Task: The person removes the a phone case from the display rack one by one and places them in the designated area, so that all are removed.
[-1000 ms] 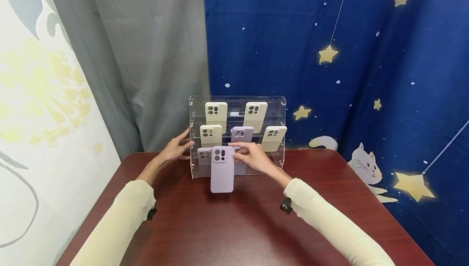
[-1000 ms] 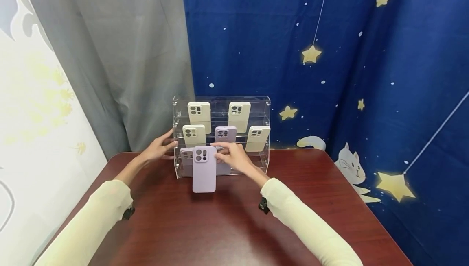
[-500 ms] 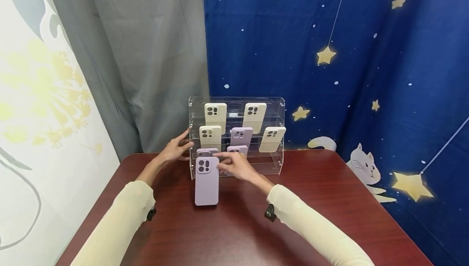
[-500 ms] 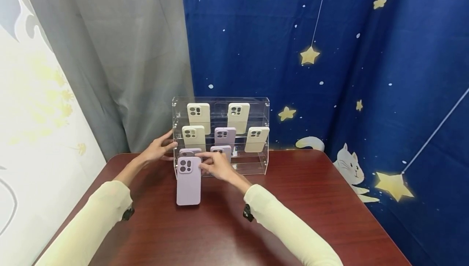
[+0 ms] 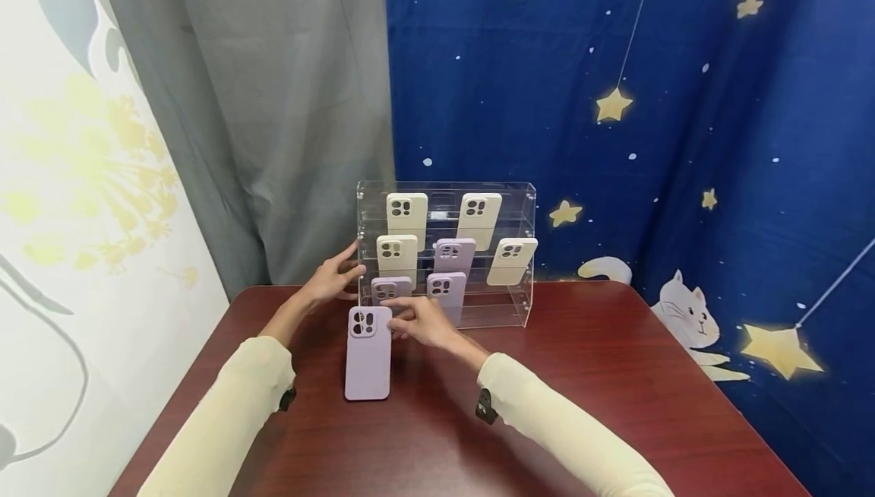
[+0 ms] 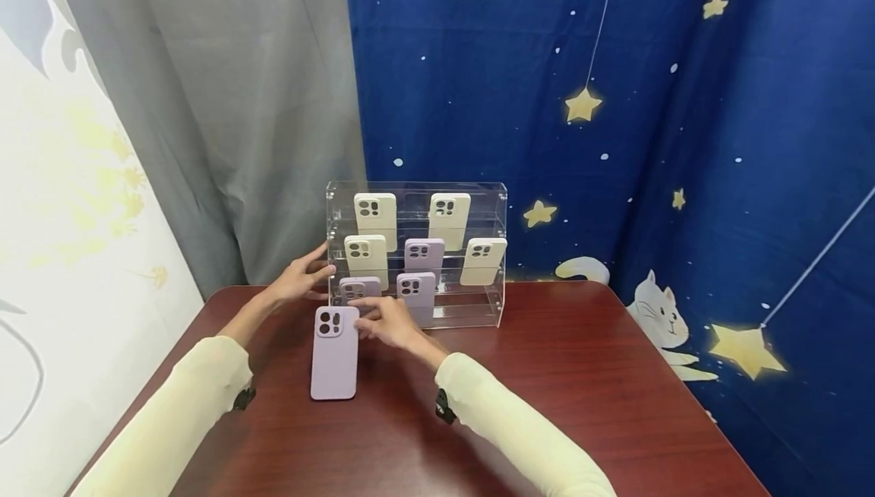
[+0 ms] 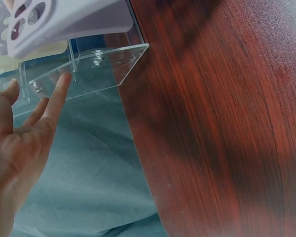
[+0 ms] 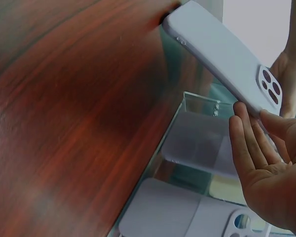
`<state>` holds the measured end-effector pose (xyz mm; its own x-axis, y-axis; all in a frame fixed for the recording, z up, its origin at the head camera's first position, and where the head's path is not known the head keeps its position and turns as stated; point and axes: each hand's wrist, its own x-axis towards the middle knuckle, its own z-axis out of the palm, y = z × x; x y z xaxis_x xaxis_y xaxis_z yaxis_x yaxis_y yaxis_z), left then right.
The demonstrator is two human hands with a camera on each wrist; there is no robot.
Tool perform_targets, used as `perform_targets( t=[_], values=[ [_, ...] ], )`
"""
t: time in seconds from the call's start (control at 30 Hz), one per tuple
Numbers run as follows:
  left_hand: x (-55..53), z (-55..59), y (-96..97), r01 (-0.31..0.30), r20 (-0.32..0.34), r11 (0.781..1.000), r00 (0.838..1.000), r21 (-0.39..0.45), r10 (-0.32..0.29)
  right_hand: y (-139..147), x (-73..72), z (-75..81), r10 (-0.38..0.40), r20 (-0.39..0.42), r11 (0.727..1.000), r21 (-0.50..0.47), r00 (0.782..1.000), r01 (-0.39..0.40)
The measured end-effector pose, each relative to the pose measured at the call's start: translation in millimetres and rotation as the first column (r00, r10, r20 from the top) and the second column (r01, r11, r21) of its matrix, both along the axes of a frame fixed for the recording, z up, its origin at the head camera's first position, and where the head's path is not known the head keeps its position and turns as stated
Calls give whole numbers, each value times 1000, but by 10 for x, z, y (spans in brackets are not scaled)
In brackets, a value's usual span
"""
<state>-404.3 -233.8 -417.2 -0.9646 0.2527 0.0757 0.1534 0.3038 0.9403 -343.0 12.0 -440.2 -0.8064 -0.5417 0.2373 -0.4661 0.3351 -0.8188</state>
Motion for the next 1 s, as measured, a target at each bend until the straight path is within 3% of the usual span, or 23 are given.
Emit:
perform_targets(
  t=[0.2,0.53,1.0],
  values=[
    [7,-8,7,4,4,1000,1000,10,-4,-125,0,-107,-14,72,998,-54,997,18],
    [7,-12,0,-11,5,1000,1000,10,11,-313,-29,-317,-66,-6,994,-92,998,65],
    [26,-1,10,-14,15,1000,1000,15,14,-488,-5,-573,-108,207,977,-161,972,143]
  ],
)
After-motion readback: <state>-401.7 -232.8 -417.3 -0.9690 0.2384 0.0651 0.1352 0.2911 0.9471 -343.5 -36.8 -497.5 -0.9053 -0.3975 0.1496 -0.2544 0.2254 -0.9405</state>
